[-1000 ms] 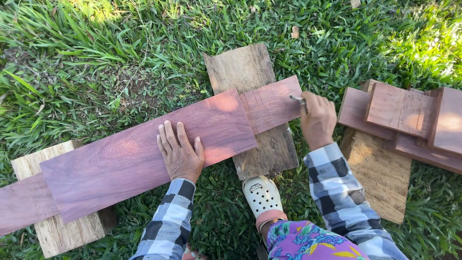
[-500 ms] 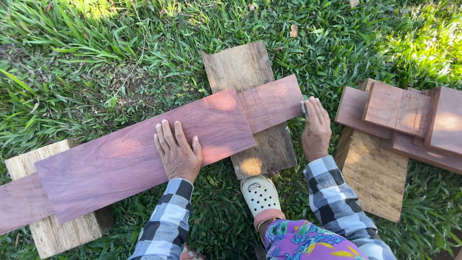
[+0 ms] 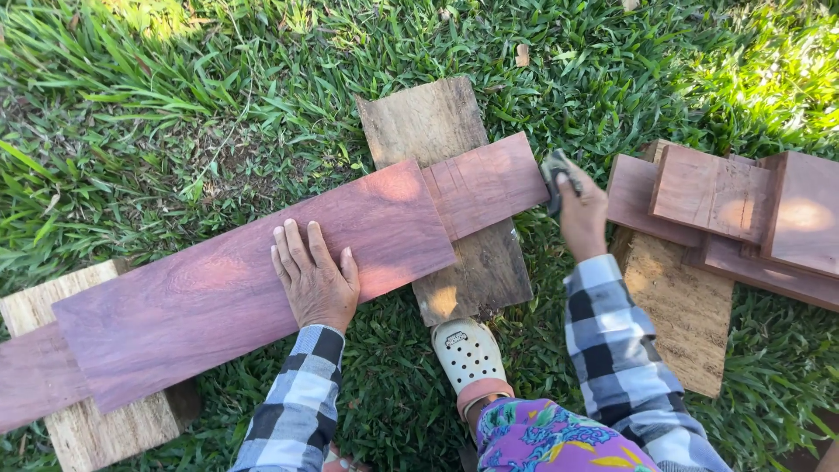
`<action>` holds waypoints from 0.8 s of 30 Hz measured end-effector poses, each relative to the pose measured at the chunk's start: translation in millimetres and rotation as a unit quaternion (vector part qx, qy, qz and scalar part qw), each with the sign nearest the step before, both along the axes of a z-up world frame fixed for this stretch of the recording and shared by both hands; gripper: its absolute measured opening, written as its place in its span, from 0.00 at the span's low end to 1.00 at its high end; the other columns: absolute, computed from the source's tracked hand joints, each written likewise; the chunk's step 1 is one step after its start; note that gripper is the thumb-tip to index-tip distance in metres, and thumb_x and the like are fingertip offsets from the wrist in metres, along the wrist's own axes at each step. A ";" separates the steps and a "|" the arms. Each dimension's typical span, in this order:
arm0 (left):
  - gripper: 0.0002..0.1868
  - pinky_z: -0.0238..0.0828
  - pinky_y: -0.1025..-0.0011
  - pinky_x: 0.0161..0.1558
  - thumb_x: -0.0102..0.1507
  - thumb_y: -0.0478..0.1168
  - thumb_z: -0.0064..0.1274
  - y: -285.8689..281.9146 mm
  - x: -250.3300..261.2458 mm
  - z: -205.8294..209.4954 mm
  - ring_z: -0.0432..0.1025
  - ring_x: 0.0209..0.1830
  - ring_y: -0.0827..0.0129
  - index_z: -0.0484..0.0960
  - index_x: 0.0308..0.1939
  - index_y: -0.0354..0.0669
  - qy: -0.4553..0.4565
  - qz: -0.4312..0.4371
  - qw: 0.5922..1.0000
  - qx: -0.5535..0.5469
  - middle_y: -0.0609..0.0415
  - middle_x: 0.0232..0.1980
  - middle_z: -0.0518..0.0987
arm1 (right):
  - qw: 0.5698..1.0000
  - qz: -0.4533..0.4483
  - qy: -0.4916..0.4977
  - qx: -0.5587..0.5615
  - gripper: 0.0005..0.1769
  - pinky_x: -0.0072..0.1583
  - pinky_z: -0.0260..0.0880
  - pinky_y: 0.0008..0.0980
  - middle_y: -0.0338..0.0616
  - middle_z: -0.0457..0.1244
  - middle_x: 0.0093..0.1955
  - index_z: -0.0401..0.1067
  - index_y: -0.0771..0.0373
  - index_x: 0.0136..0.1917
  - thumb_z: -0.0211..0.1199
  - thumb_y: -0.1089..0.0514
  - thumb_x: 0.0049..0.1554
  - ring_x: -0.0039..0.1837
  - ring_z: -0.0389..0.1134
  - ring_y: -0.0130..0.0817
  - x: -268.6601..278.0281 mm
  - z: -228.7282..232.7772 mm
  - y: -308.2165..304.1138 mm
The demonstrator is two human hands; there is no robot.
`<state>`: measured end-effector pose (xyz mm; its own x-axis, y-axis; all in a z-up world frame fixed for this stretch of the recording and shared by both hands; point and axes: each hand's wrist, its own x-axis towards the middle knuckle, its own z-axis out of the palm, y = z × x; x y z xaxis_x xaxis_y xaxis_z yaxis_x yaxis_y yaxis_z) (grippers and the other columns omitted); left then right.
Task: The recorder is using sandpaper to smooth the surface and edges of a purple-toned wooden plank.
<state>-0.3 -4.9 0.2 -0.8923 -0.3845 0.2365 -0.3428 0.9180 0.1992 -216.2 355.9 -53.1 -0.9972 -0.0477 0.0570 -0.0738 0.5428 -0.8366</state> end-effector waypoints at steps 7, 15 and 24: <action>0.36 0.43 0.42 0.78 0.67 0.49 0.53 0.8 1.1 -1.1 0.47 0.81 0.37 0.62 0.73 0.32 -0.005 -0.002 1.000 -0.008 0.30 0.78 0.55 | 0.972 -0.210 -0.093 -0.049 0.18 0.46 0.71 0.41 0.43 0.72 0.54 0.72 0.48 0.68 0.54 0.56 0.66 0.44 0.70 0.32 -21.0 31.4 -42.9; 0.37 0.43 0.42 0.79 0.67 0.49 0.53 1.2 2.7 -0.7 0.46 0.81 0.37 0.62 0.73 0.32 -0.007 0.002 1.000 -0.001 0.30 0.78 0.54 | 0.977 0.089 0.158 0.109 0.22 0.58 0.77 0.36 0.58 0.68 0.64 0.67 0.64 0.76 0.55 0.62 0.70 0.57 0.73 0.40 19.7 17.0 -23.9; 0.37 0.43 0.43 0.79 0.67 0.49 0.53 5.1 6.1 0.8 0.47 0.81 0.37 0.62 0.74 0.32 0.001 0.000 1.000 0.000 0.31 0.79 0.54 | 0.983 -0.035 -0.101 0.150 0.19 0.43 0.72 0.41 0.50 0.72 0.46 0.73 0.58 0.69 0.58 0.55 0.66 0.39 0.70 0.37 1.9 17.5 -24.6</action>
<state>5.7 0.1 1.1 -0.8920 -0.3845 0.2378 -0.3422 0.9179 0.2008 -214.3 331.3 -35.6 -0.9884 0.0365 -0.1477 0.1228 0.7648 -0.6325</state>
